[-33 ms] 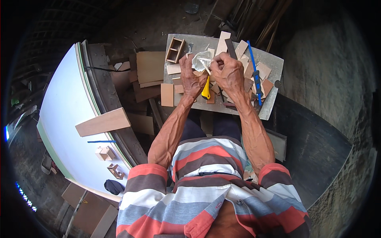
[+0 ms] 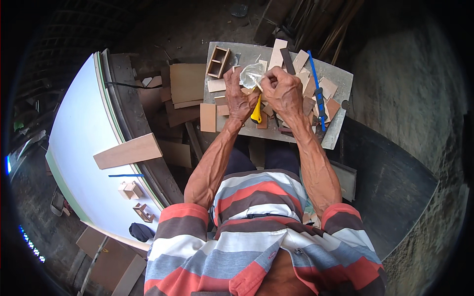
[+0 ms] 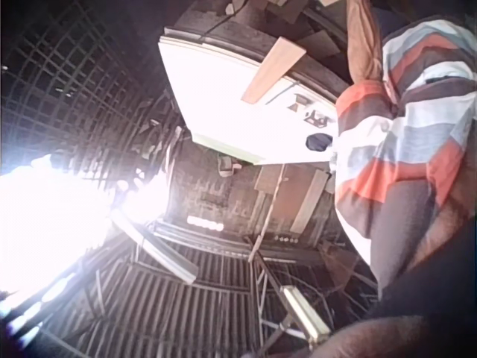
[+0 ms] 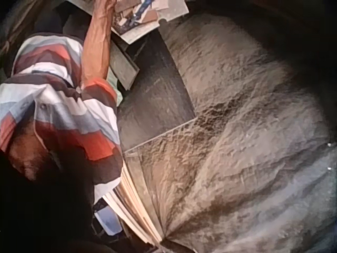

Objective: The person assembles small wooden boxes by hand. They pick up small wooden pieces, apply glue from a yellow tube to the edges, and press the pieces together to form the box structure. The person handles the pieces one at a time, carefully aligning them before setting the assembled units down on the workbench.

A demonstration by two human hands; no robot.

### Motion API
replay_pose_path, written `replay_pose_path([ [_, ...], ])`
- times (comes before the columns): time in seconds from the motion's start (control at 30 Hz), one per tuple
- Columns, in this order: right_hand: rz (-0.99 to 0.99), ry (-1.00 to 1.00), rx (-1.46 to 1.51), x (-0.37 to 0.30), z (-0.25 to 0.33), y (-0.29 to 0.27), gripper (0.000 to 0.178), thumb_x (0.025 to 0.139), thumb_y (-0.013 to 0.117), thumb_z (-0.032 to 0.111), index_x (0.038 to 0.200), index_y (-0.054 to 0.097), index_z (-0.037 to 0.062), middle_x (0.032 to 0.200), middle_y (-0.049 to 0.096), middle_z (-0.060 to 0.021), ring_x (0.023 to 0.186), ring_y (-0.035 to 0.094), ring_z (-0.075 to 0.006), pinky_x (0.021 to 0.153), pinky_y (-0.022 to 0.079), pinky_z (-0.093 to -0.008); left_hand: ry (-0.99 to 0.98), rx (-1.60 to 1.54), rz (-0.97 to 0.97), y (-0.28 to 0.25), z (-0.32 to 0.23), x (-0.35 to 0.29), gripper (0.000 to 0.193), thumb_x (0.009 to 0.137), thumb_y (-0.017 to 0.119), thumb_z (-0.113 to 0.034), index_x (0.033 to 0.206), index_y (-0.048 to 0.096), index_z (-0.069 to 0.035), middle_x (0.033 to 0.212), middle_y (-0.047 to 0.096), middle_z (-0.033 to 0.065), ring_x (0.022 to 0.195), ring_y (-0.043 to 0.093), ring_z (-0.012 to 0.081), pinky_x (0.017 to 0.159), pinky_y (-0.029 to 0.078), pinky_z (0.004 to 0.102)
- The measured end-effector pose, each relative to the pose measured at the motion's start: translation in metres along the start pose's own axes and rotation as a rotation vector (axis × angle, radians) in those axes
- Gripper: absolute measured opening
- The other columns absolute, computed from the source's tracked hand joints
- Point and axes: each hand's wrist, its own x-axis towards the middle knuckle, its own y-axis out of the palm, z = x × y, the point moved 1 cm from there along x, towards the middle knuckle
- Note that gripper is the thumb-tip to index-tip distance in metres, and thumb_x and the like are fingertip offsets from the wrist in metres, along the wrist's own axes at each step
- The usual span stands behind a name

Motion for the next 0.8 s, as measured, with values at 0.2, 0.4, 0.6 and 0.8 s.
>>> replay_pose_path([
  [0.2, -0.013, -0.010, -0.017, -0.011, 0.002, -0.001, 0.008, 0.077, 0.063, 0.008, 0.074, 0.060, 0.0005, 0.066, 0.065, -0.0132, 0.059, 0.066, -0.0282, 0.055, 0.051, -0.0365, -0.063, 0.032, 0.020, 0.001, -0.004, -0.001, 0.059, 0.065, 0.074, -0.010, 0.117, 0.048, -0.003, 0.107, 0.049, 0.0177, 0.102, 0.050, 0.0363, 0.085, 0.045, 0.0440],
  [0.4, 0.043, -0.017, -0.092, -0.012, -0.006, 0.002, 0.011, 0.077, 0.064, 0.010, 0.075, 0.062, -0.0002, 0.066, 0.066, -0.0131, 0.059, 0.067, -0.0264, 0.056, 0.052, -0.0350, -0.065, 0.000, 0.026, 0.003, -0.007, -0.007, 0.060, 0.062, 0.075, -0.011, 0.116, 0.048, -0.003, 0.104, 0.049, 0.0185, 0.101, 0.050, 0.0369, 0.083, 0.045, 0.0441],
  [0.6, 0.097, 0.088, -0.221, -0.005, -0.021, 0.013, 0.015, 0.079, 0.064, 0.015, 0.078, 0.065, 0.0000, 0.067, 0.068, -0.0137, 0.062, 0.069, -0.0265, 0.060, 0.054, -0.0352, -0.013, 0.056, 0.097, 0.008, 0.008, -0.008, 0.062, 0.061, 0.076, -0.012, 0.116, 0.049, -0.003, 0.103, 0.049, 0.0187, 0.100, 0.050, 0.0381, 0.083, 0.045, 0.0453],
  [0.8, 0.035, 0.176, -0.223, 0.012, -0.050, 0.044, 0.018, 0.081, 0.063, 0.018, 0.082, 0.067, 0.0004, 0.070, 0.069, -0.0136, 0.065, 0.069, -0.0262, 0.061, 0.054, -0.0354, -0.052, 0.170, 0.100, 0.024, 0.047, 0.007, 0.062, 0.060, 0.079, -0.015, 0.114, 0.051, -0.004, 0.104, 0.052, 0.0185, 0.100, 0.052, 0.0360, 0.086, 0.045, 0.0432],
])
